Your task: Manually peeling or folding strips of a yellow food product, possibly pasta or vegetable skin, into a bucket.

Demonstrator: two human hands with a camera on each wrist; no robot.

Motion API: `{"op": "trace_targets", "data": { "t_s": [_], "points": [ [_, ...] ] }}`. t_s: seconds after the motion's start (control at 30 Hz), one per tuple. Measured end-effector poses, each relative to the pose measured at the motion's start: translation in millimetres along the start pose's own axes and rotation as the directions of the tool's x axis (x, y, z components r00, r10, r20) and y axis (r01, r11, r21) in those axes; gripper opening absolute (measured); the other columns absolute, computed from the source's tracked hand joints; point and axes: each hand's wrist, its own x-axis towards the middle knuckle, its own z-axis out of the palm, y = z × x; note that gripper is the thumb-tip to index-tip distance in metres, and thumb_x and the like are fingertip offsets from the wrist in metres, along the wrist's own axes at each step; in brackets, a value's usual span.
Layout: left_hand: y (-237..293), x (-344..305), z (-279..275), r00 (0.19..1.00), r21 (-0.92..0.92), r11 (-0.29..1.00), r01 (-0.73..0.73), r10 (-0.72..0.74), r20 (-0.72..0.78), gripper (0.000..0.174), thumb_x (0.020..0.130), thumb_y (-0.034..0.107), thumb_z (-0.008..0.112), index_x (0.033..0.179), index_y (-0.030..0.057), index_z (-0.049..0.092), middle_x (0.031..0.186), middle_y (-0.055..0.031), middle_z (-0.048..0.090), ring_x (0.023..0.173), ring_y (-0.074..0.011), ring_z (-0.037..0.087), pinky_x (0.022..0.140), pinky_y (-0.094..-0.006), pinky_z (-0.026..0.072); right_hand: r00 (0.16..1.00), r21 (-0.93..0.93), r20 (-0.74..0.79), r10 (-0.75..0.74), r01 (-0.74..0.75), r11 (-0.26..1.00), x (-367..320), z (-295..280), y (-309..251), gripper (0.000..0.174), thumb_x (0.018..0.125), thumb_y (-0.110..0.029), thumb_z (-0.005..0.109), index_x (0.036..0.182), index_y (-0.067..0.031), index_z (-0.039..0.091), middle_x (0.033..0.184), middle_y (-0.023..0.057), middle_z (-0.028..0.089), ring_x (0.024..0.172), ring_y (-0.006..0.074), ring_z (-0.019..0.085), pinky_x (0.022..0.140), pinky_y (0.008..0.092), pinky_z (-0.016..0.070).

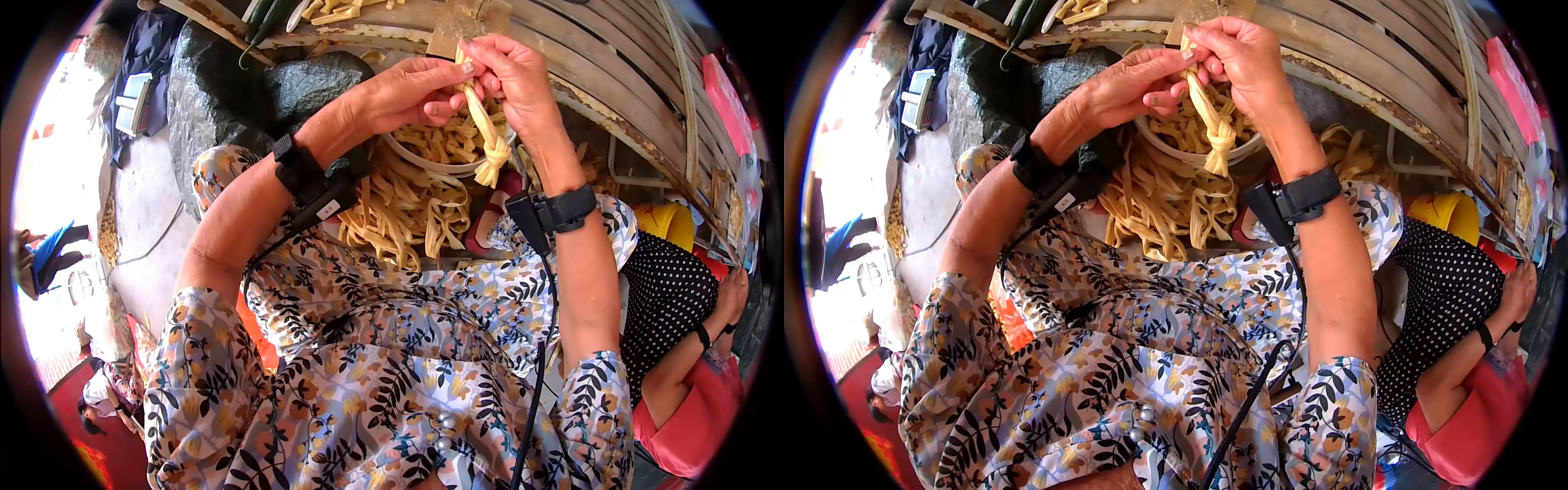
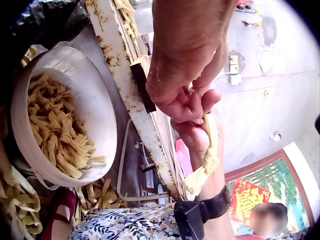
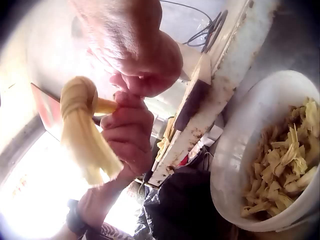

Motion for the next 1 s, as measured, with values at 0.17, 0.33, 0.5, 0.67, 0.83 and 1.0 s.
{"op": "trace_targets", "data": {
  "t_s": [0.17,0.33,0.5,0.67,0.83,1.0],
  "points": [
    [-1,-2,-6,0.989,0.103,0.992,-0.068,0.081,-0.122,0.026,0.092,0.026,0.045,0.094,0.0023,0.055,0.067,0.001,0.05,0.051,-0.0033,0.037,0.047,-0.0168,0.0305,0.997,-0.219,-0.06,-0.045,0.031,0.975,-2,7,-5,0.02,0.081,-0.017,0.062,0.087,0.002,0.06,0.07,0.0043,0.06,0.059,0.0069,0.053,0.053,0.0191,0.0435],
    [9,-5,-25,0.954,0.012,0.995,-0.103,0.103,-0.281,0.024,0.09,0.022,0.049,0.095,-0.0003,0.056,0.07,0.001,0.051,0.053,-0.0031,0.038,0.047,-0.0154,0.0313,0.971,-0.393,0.225,0.078,0.017,0.919,-16,-5,-8,0.038,0.079,-0.029,0.066,0.099,0.0015,0.057,0.079,0.0041,0.062,0.067,0.0086,0.057,0.064,0.0218,0.0457],
    [19,-5,-32,0.933,0.049,0.985,-0.166,0.173,-0.314,0.022,0.089,0.021,0.051,0.093,-0.0007,0.056,0.067,0.001,0.051,0.053,-0.003,0.039,0.047,-0.0153,0.0313,0.989,-0.121,0.115,0.098,-0.083,0.989,-15,-5,-8,0.02,0.084,-0.016,0.059,0.091,0.0028,0.06,0.07,0.0027,0.057,0.056,0.0063,0.049,0.052,0.0194,0.0411],
    [36,1,-22,0.885,0.121,0.956,-0.267,0.293,-0.362,0.02,0.088,0.018,0.052,0.092,-0.0011,0.057,0.068,-0.0004,0.053,0.054,-0.0039,0.04,0.048,-0.0159,0.032,0.999,-0.057,0.008,0.053,-0.052,0.997,-6,-2,-27,0.018,0.085,-0.017,0.058,0.087,0.0012,0.061,0.066,0.0012,0.053,0.052,0.0048,0.042,0.047,0.0195,0.0367],
    [50,6,-17,0.929,0.08,0.968,-0.236,0.249,-0.275,0.031,0.09,0.029,0.048,0.1,0.0004,0.056,0.08,-0.002,0.057,0.063,-0.0062,0.048,0.059,-0.0183,0.0418,0.996,-0.07,-0.091,-0.006,0.0,0.998,0,-9,-41,0.022,0.085,-0.021,0.058,0.095,-0.0022,0.062,0.069,0.001,0.055,0.055,0.0039,0.044,0.051,0.0178,0.0403],
    [62,16,-21,0.935,0.061,0.967,-0.247,0.255,-0.246,0.034,0.09,0.031,0.048,0.104,0.001,0.055,0.085,-0.0038,0.059,0.069,-0.0074,0.052,0.065,-0.021,0.0445,0.993,0.018,-0.108,-0.044,0.047,0.999,9,-16,-48,0.019,0.085,-0.017,0.058,0.097,-0.0039,0.062,0.077,0.0034,0.061,0.058,0.0023,0.049,0.054,0.0169,0.0458]
  ]
}}
